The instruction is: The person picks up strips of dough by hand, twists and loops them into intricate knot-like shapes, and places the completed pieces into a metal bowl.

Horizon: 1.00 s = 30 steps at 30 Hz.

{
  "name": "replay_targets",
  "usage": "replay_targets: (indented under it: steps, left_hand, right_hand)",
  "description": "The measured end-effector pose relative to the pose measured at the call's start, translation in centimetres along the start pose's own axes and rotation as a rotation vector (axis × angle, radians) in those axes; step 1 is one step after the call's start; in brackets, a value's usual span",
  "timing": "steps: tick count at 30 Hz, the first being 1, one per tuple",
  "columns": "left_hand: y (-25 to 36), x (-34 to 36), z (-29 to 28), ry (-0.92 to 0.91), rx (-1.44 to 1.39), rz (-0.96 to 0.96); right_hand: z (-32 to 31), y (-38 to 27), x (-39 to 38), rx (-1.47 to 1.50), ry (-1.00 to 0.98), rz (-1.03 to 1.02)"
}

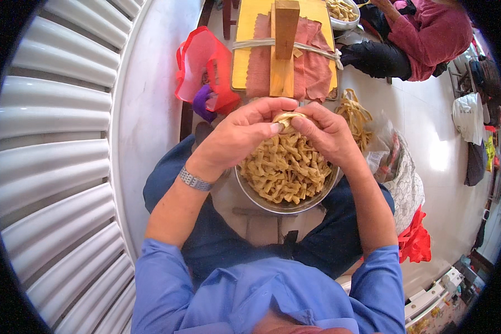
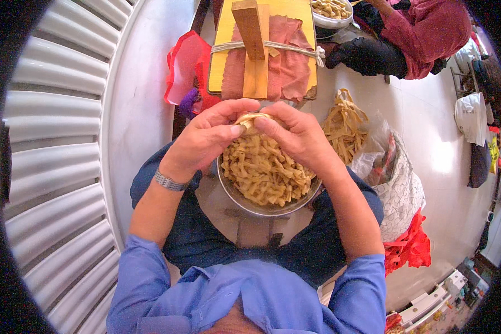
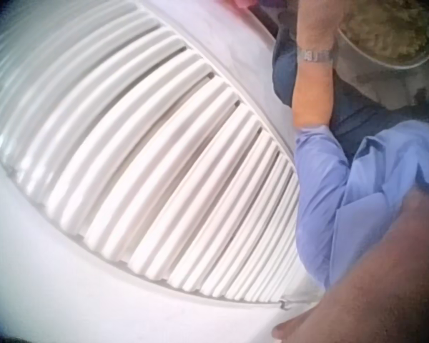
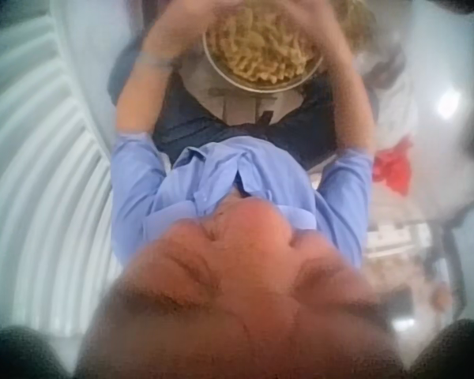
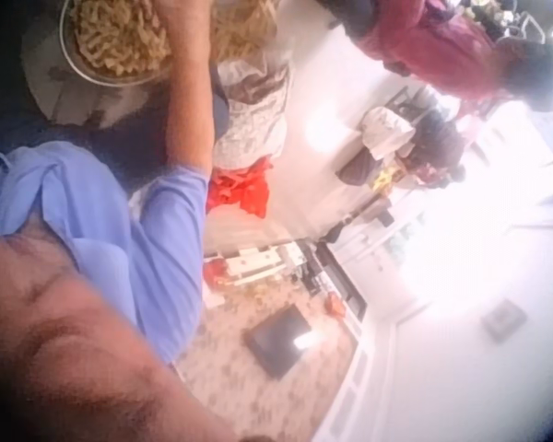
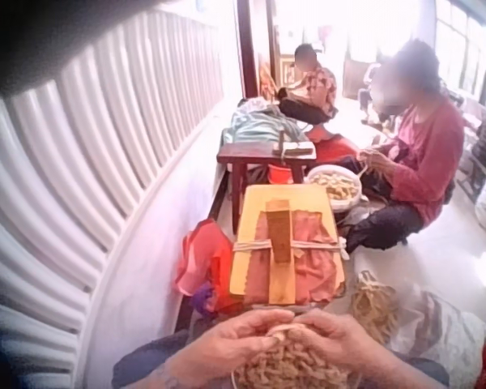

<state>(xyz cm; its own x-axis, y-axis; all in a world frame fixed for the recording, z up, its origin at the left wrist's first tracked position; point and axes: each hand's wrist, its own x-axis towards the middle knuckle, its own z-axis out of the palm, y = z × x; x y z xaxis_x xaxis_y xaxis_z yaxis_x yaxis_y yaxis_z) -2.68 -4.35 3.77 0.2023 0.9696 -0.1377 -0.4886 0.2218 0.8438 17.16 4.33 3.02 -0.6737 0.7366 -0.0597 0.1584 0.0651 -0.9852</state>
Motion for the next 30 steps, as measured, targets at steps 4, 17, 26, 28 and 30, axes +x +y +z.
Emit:
replay_targets:
  steps: [4,17,26,28,30]
  left_hand:
    - [-0.9,0.6,-0.1,0.028,0.556,0.142]
    - [-3.4,0.6,0.4,0.189,1.037,0.345]
    - [-0.3,-0.3,-1.5,0.181,0.764,0.027]
    - [-0.6,-0.6,-2.0,0.117,0.762,0.009]
    - [-0.8,-0.6,-2.1,0.046,0.800,0.024]
  right_hand:
    - [-0.4,0.5,-0.4,0.307,-0.070,0.324]
    - [1.5,-0.7,-1.3,0.266,-0.118,0.399]
    - [-1.2,0.8,-1.0,-0.028,-0.105,0.252]
    - [-0.9,0.8,-1.0,-0.081,-0.107,0.178]
    - [-0.7,0.5,-1.1,-0.153,-0.109,0.127]
